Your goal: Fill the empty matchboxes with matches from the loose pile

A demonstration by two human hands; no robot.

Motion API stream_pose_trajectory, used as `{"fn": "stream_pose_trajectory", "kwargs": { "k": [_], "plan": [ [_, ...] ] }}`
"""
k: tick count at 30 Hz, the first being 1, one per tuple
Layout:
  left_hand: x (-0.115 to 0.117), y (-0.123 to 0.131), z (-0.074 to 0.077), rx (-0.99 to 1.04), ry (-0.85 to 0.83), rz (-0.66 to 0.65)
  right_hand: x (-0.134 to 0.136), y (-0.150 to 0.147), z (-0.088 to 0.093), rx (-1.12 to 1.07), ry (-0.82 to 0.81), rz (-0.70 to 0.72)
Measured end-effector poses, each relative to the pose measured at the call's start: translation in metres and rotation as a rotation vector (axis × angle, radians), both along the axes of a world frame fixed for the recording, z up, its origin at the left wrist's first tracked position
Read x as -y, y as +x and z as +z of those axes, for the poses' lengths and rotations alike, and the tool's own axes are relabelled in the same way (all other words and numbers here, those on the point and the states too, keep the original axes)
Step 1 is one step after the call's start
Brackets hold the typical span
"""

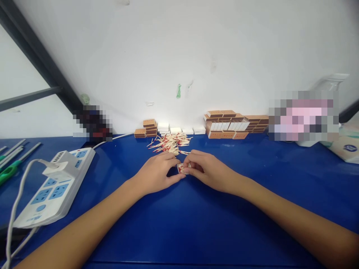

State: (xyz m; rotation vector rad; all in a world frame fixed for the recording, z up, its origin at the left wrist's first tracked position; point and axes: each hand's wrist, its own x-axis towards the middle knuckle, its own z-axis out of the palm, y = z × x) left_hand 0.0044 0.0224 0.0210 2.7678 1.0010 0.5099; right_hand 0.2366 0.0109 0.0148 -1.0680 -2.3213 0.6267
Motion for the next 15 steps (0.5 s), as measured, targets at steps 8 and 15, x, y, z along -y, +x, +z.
{"fn": "stream_pose_trajectory", "kwargs": {
  "k": [8,15],
  "plan": [
    [-0.0015,-0.0013,-0.0012,-0.010,-0.013,-0.021,0.0006,-0.0022,-0.0028,0.037,-0.026,0.067],
    [-0.0007,-0.0005,-0.0006,-0.023,-0.019,-0.014,0.0026,-0.0006,-0.0048,0.155,0.002,0.079]
  ]
}}
